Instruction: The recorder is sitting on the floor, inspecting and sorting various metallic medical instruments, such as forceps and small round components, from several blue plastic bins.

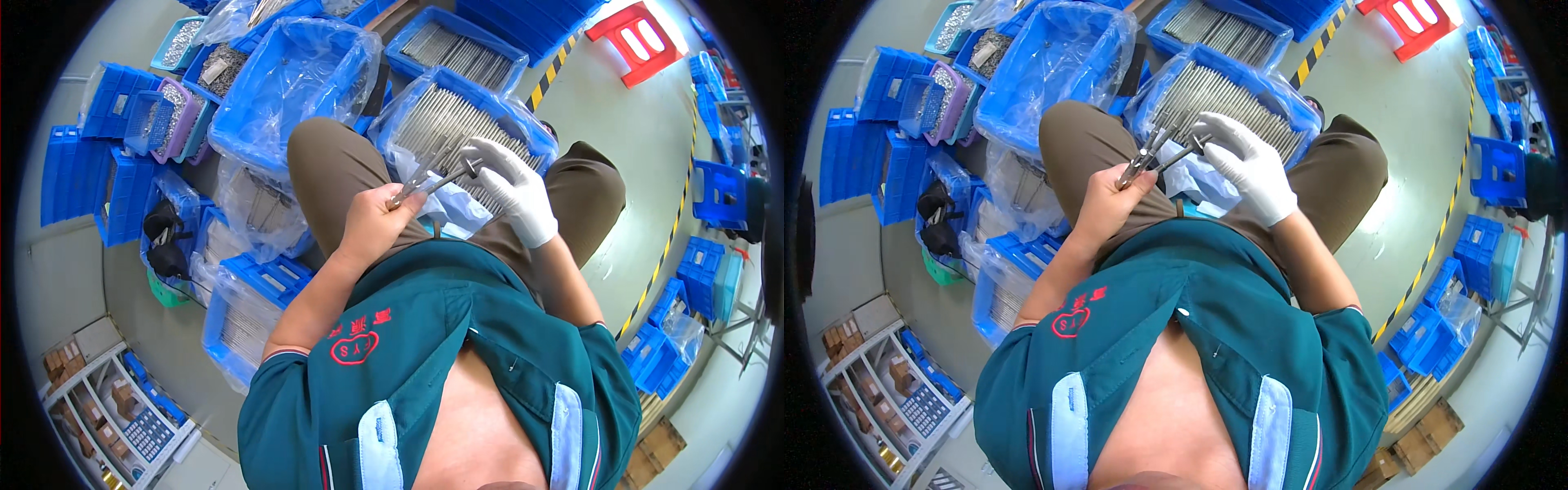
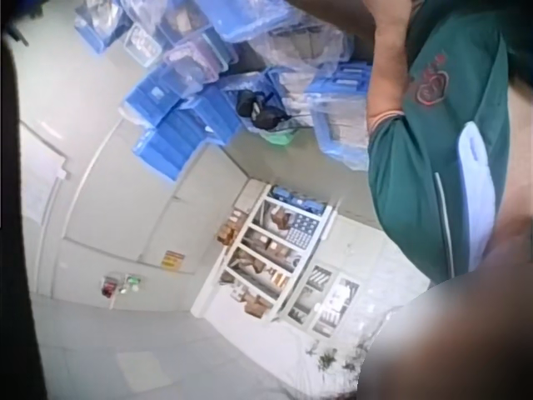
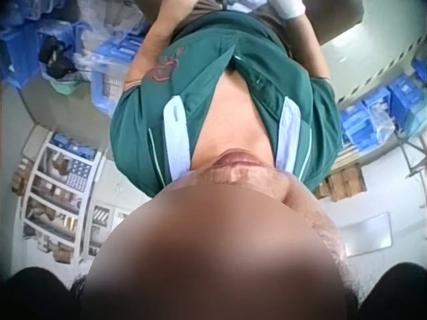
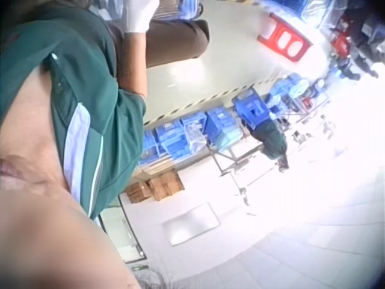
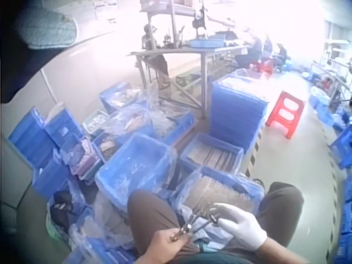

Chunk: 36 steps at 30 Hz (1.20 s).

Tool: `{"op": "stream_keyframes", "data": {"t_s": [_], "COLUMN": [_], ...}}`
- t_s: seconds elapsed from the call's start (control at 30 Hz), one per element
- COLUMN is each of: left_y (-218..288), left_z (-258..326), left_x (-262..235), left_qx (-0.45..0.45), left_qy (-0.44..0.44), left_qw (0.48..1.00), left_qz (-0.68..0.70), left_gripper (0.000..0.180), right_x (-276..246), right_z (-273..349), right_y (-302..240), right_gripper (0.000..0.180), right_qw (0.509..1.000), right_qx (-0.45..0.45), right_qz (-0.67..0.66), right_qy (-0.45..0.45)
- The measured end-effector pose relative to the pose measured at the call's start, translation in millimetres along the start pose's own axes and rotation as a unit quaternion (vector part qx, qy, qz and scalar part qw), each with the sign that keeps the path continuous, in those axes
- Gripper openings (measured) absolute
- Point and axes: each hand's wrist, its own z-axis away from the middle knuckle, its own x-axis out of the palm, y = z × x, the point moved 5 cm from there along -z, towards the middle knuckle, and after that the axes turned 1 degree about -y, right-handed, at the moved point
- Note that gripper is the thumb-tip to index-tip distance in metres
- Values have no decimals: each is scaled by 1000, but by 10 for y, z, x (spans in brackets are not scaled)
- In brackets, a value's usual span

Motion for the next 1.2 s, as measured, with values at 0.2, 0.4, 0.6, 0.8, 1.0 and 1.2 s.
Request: {"op": "stream_keyframes", "data": {"t_s": [0.2, 0.4, 0.6, 0.8, 1.0, 1.2], "left_y": [39, -208, -88, -113, 11, 156], "left_z": [47, 106, 95, 152, 160, 138], "left_x": [68, -25, 49, 60, 61, -6], "left_qx": [-22, -71, -90, -119, -104, -26], "left_qy": [-45, -82, -175, -213, -197, -166], "left_qw": [998, 994, 980, 970, 975, 970], "left_qz": [-24, 19, -21, 21, -3, -177], "left_gripper": [27, 29, 31, 29, 27, 29], "right_x": [-35, -315, -110, -107, -115, -82], "right_z": [-42, -29, -75, -73, -86, -37], "right_y": [-22, -144, -206, -167, -223, -235], "right_gripper": [30, 24, 33, 35, 33, 32], "right_qw": [968, 987, 968, 968, 956, 967], "right_qx": [11, 71, -33, 35, 18, -41], "right_qz": [247, 141, 226, 185, 234, 217], "right_qy": [-53, 27, -108, -168, -174, -126]}}
